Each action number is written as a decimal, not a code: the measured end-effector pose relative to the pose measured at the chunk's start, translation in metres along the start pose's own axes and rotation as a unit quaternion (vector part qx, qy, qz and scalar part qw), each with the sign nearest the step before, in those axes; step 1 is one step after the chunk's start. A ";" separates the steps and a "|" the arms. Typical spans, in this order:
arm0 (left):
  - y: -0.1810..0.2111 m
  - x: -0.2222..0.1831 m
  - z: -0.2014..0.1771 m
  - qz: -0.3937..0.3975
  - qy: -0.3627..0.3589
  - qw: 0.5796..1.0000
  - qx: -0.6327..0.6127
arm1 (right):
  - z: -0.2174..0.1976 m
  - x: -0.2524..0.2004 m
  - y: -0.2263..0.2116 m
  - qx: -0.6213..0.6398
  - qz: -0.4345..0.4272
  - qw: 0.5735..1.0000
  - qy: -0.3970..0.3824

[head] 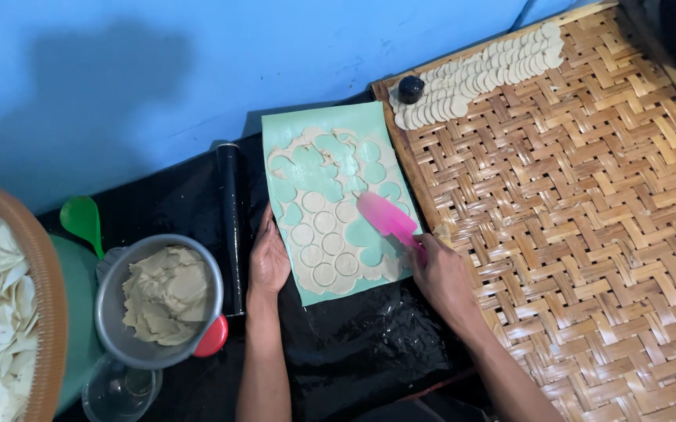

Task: The person shapes and flattens a sheet of dough into circular cracker shapes by cutting pieces from the dough with a scraper and placing them onto a tray, then flattening the remaining dough with a rolling pin. The process is repeated until all the dough is shaped.

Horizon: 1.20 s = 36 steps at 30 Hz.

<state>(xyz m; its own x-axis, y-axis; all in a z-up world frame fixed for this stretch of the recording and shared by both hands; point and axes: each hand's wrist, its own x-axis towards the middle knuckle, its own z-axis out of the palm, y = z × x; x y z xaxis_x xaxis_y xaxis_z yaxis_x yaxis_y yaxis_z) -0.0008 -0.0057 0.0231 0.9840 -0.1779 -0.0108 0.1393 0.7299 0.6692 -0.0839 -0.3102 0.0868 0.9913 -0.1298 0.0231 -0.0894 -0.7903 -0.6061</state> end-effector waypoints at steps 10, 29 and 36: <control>0.001 -0.003 0.002 0.005 -0.020 1.000 -0.018 | 0.008 0.013 0.009 0.015 0.019 0.998 -0.050; 0.001 -0.002 0.002 -0.002 -0.011 1.000 -0.028 | 0.030 0.007 0.052 0.413 0.130 0.891 -0.138; 0.000 -0.002 0.002 -0.002 -0.001 1.000 -0.020 | 0.010 0.020 0.074 0.433 0.157 0.887 -0.042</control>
<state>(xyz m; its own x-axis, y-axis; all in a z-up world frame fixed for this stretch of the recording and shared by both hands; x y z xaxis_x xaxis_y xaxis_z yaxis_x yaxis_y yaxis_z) -0.0029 -0.0066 0.0248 0.9833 -0.1818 -0.0118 0.1473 0.7552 0.6387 -0.0696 -0.3654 0.0346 0.9374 -0.1892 -0.2923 -0.2905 0.0380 -0.9561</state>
